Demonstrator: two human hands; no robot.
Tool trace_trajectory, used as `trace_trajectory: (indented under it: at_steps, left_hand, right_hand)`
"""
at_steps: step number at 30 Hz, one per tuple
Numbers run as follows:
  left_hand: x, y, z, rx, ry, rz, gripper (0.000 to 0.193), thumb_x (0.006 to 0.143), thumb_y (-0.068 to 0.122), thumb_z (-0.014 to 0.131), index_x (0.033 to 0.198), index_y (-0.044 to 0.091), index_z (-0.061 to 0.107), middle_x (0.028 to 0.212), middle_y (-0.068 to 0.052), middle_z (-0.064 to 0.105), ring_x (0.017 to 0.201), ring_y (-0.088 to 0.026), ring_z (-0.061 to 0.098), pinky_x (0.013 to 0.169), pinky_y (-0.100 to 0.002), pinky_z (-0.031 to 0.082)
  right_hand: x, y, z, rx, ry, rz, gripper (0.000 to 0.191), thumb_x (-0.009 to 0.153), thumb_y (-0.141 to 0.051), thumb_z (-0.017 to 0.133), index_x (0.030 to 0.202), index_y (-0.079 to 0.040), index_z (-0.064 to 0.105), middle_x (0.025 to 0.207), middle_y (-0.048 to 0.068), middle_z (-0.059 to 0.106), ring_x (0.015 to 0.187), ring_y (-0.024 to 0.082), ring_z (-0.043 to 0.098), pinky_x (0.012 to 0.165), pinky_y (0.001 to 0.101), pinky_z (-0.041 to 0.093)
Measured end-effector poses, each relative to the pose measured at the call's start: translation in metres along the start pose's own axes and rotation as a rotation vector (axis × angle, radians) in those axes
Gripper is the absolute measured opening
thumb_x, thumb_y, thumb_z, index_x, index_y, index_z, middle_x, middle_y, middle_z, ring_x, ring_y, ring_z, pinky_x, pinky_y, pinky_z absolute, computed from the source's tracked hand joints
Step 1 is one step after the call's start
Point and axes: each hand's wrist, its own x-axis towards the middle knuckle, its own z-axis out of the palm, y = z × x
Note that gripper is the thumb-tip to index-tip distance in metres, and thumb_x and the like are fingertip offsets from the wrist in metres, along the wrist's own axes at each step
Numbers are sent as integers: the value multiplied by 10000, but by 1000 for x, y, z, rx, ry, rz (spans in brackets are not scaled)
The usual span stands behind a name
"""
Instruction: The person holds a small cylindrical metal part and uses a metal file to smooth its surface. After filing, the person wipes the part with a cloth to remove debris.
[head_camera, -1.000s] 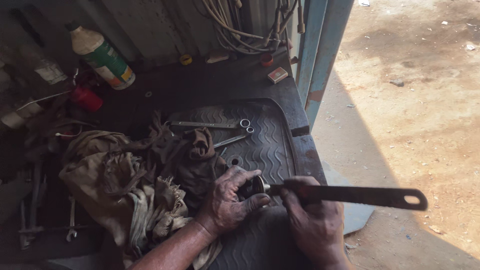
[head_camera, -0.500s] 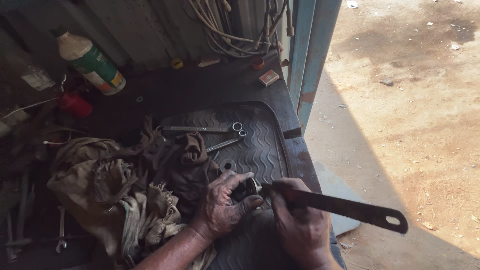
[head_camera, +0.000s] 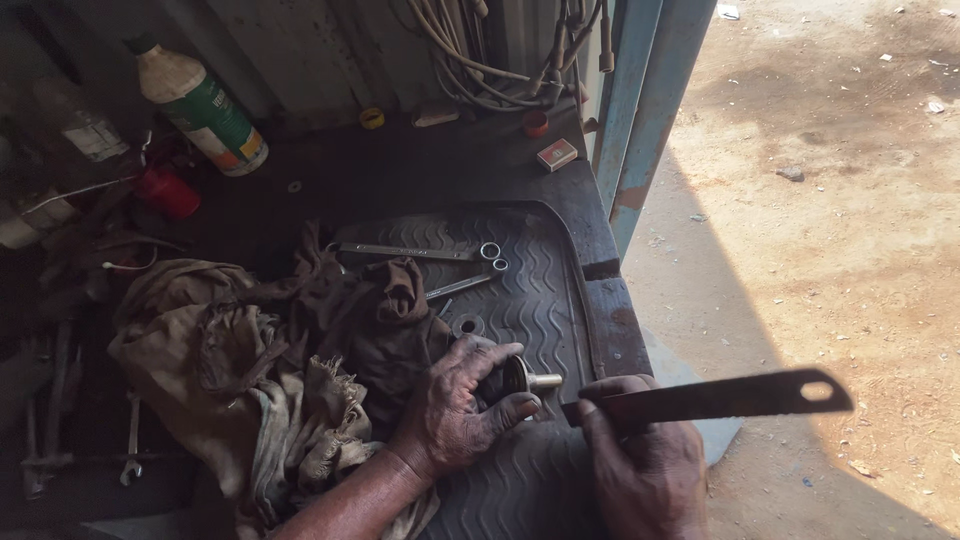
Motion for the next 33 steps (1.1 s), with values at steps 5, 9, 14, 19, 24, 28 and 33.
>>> trace_trajectory:
  at_steps: [5,9,14,19,24,28,33]
  left_hand:
    - [1,4,-3,-47,7,73,708,894,555,717,1361,29,636,1182,-132,688,1094,-250,720,916,-371,594]
    - [1,22,1,-147,-9,-7,687,861,540,724,1320,36,648,1133,-113,691,959,-231,751,817,-356,628]
    - [6,57,37,-199,-161,4,650,886,456,744,1356,22,628,1199,-130,646,1017,-239,741,859,-345,618]
    - [10,73,56,-138,-174,141,641,886,412,769,1359,0,635,1272,-187,638,1099,-305,724,913,-374,596]
    - [3,81,64,-40,-149,147,637,889,385,775,1368,-3,616,1277,-206,632,1121,-325,702,926,-389,576]
    - [-3,88,70,-53,-143,80,632,879,400,762,1367,25,617,1260,-174,644,1104,-286,721,922,-363,594]
    - [-5,87,70,-66,-141,64,624,869,409,760,1368,59,628,1231,-150,653,1090,-267,726,913,-358,599]
  right_hand:
    - [5,-2,-23,69,-148,551,471,920,-57,687,1365,-163,572,897,219,766,760,294,818,713,392,623]
    - [-4,14,-39,-181,-95,428,496,933,-161,726,1407,-230,598,1046,166,810,934,204,802,896,338,582]
    - [-28,53,-62,-222,-35,513,754,891,-143,719,1580,-291,451,1072,103,819,993,196,809,948,323,624]
    - [-64,80,-75,-234,-44,526,840,845,-208,777,1554,-470,408,945,33,862,942,157,831,944,306,616]
    - [-80,87,-80,-270,-244,552,880,838,-252,772,1554,-537,346,984,-14,857,904,132,796,931,281,627]
    - [-89,100,-78,-293,-258,484,865,839,-217,774,1544,-532,383,1032,7,848,976,105,811,941,281,603]
    - [-95,117,-69,-178,-323,603,862,857,-176,761,1553,-528,395,939,17,831,938,137,802,942,250,607]
